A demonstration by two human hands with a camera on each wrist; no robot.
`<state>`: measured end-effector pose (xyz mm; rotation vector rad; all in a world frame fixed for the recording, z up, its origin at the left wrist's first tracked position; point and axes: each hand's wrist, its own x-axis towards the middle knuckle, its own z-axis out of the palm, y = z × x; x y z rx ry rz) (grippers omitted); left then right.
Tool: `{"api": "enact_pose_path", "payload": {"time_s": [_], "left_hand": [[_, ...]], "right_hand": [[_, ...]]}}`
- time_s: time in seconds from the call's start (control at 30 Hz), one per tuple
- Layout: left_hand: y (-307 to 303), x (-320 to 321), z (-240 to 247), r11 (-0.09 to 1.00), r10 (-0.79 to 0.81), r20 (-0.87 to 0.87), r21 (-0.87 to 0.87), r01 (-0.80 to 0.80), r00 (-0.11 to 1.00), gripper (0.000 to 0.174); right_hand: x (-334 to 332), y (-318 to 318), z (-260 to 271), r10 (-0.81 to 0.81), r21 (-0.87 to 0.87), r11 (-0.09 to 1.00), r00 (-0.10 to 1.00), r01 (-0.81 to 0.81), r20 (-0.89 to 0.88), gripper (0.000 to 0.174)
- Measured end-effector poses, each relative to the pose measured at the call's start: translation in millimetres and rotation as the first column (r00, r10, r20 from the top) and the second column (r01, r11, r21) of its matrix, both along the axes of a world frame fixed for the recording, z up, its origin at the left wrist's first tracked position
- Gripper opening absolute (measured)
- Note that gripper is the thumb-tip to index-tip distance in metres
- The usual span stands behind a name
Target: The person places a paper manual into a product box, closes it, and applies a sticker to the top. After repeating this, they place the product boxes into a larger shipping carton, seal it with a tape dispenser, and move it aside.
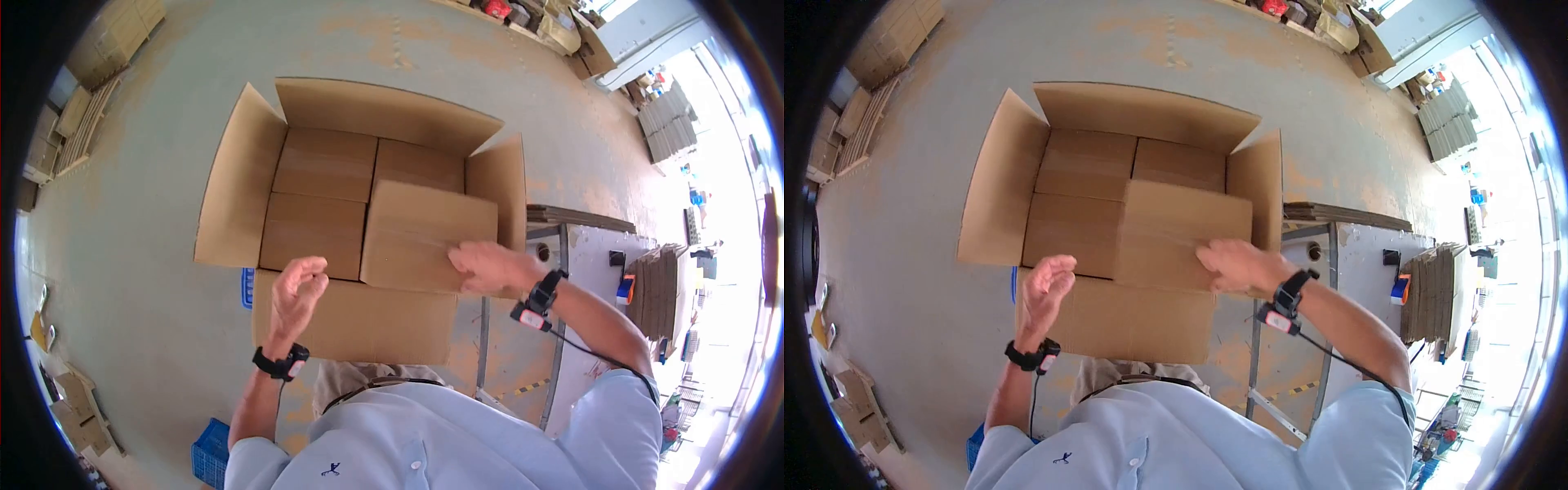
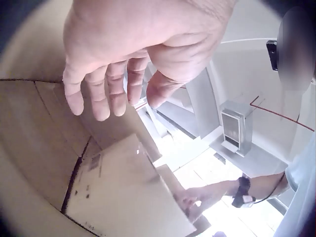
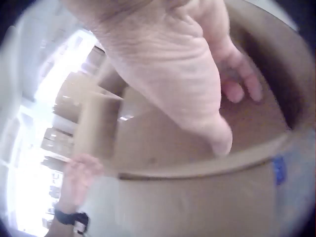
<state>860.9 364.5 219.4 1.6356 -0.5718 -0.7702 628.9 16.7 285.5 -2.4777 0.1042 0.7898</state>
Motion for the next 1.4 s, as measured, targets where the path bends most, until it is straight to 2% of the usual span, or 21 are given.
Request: {"api": "enact_pose_path", "payload": {"time_s": [0.07, 0.17, 0.27, 0.37, 0.47, 0.5, 0.57, 0.63, 0.73, 0.83, 0.9, 0.93, 0.97, 1.0, 1.07, 1.1, 1.17, 1.23, 1.3, 1.37, 1.4], "left_hand": [[9.4, 0.2, 1.4, 1.000, -0.014, 0.087, 0.012, 0.013, 0.996, 0.027], [24.4, -8.1, -1.9, 1.000, -0.009, 0.121, 0.025, 0.006, 0.993, 0.026], [36.0, -3.4, -17.4, 0.996, -0.023, 0.113, 0.087, 0.013, 0.993, 0.026], [43.8, 4.2, -20.0, 0.992, 0.003, 0.098, 0.128, -0.016, 0.995, 0.023], [47.7, 8.1, -15.9, 0.986, 0.039, 0.092, 0.158, -0.053, 0.995, 0.021], [54.0, 14.5, -14.9, 0.983, 0.037, 0.126, 0.176, -0.059, 0.991, 0.021], [80.6, 24.5, -19.5, 0.972, 0.037, 0.190, 0.220, -0.080, 0.981, 0.021], [120.0, 34.8, -48.3, 0.953, 0.237, 0.036, 0.187, -0.239, 0.971, 0.028], [131.6, 71.0, -62.4, 0.879, 0.470, -0.011, 0.103, -0.466, 0.883, 0.048], [124.4, 112.3, -48.2, 0.851, 0.525, 0.016, -0.027, -0.525, 0.851, 0.065], [114.5, 144.0, -35.1, 0.867, 0.484, -0.009, -0.126, -0.481, 0.875, 0.073], [110.8, 158.5, -29.2, 0.879, 0.444, -0.045, -0.175, -0.444, 0.895, 0.076], [106.1, 170.5, -23.7, 0.885, 0.400, -0.080, -0.224, -0.407, 0.913, 0.081], [100.8, 179.7, -16.8, 0.891, 0.362, -0.144, -0.237, -0.387, 0.921, 0.084], [88.0, 191.6, -5.2, 0.898, 0.273, -0.268, -0.273, -0.345, 0.924, 0.089], [81.1, 185.8, -5.2, 0.914, 0.119, -0.334, -0.331, -0.234, 0.935, 0.091], [55.1, 159.9, -7.4, 0.888, -0.202, -0.418, -0.459, -0.015, 0.886, 0.095], [16.7, 118.0, -0.9, 0.915, -0.245, -0.066, -0.346, 0.208, 0.967, 0.096], [1.3, 109.4, -26.0, 0.908, -0.343, 0.130, -0.209, 0.364, 0.930, 0.087], [-9.2, 105.0, -76.0, 0.880, -0.472, 0.112, 0.000, 0.475, 0.874, 0.072], [-12.4, 104.6, -94.7, 0.850, -0.525, 0.097, 0.100, 0.517, 0.845, 0.066]], "right_hand": [[-41.3, -9.4, -44.1, 0.018, -0.040, 0.999, 0.999, -0.017, 0.031, 0.045], [-19.3, -8.9, -53.1, -0.189, -0.042, 0.981, 0.980, 0.187, -0.057, 0.049], [28.9, 7.5, -52.3, -0.173, -0.043, 0.984, 0.984, 0.172, -0.028, 0.054], [28.1, 8.5, -104.3, -0.150, -0.098, 0.985, 0.986, 0.143, -0.067, 0.067], [5.5, 18.3, -167.9, 0.028, -0.320, 0.947, 0.999, -0.039, -0.036, 0.081], [22.1, 20.4, -181.2, 0.037, -0.327, 0.939, 0.979, -0.102, -0.199, 0.081], [36.9, 5.2, -194.6, -0.015, -0.244, 0.969, 0.987, -0.026, -0.163, 0.078], [29.3, 21.0, -184.7, -0.092, -0.235, 0.970, 0.989, 0.063, -0.116, 0.071], [43.3, 22.4, -184.9, -0.088, -0.333, 0.943, 0.943, -0.025, -0.322, 0.070], [21.1, 1.1, -171.9, -0.102, -0.056, 0.993, 0.995, 0.102, 0.004, 0.064], [48.4, 4.6, -45.7, -0.503, -0.068, 0.864, 0.863, 0.499, -0.046, 0.058], [42.7, 2.0, -5.2, -0.692, -0.063, 0.698, 0.694, 0.714, 0.198, 0.049], [4.0, -21.8, -10.4, -0.764, 0.140, 0.549, 0.427, 0.824, 0.485, 0.042], [-32.5, -48.0, -8.4, -0.778, 0.242, 0.420, 0.210, 0.874, 0.592, 0.047], [-97.4, -78.0, -1.0, -0.814, 0.453, 0.183, -0.124, 0.872, 0.567, 0.068], [-108.9, -72.5, -8.9, -0.913, 0.526, 0.105, -0.129, 0.844, 0.388, 0.073], [-130.7, -58.8, -29.9, -0.995, 0.618, -0.086, -0.100, 0.782, -0.012, 0.083], [-103.8, -9.5, -41.9, -0.938, 0.783, 0.082, 0.312, 0.617, -0.147, 0.088], [-36.7, 20.7, -47.6, -0.818, 0.733, 0.407, 0.574, 0.545, 0.028, 0.088], [7.4, 30.6, -84.0, -0.611, 0.332, 0.759, 0.789, 0.560, 0.065, 0.093], [29.8, 36.0, -92.8, -0.531, 0.189, 0.828, 0.846, 0.528, -0.038, 0.096]]}}
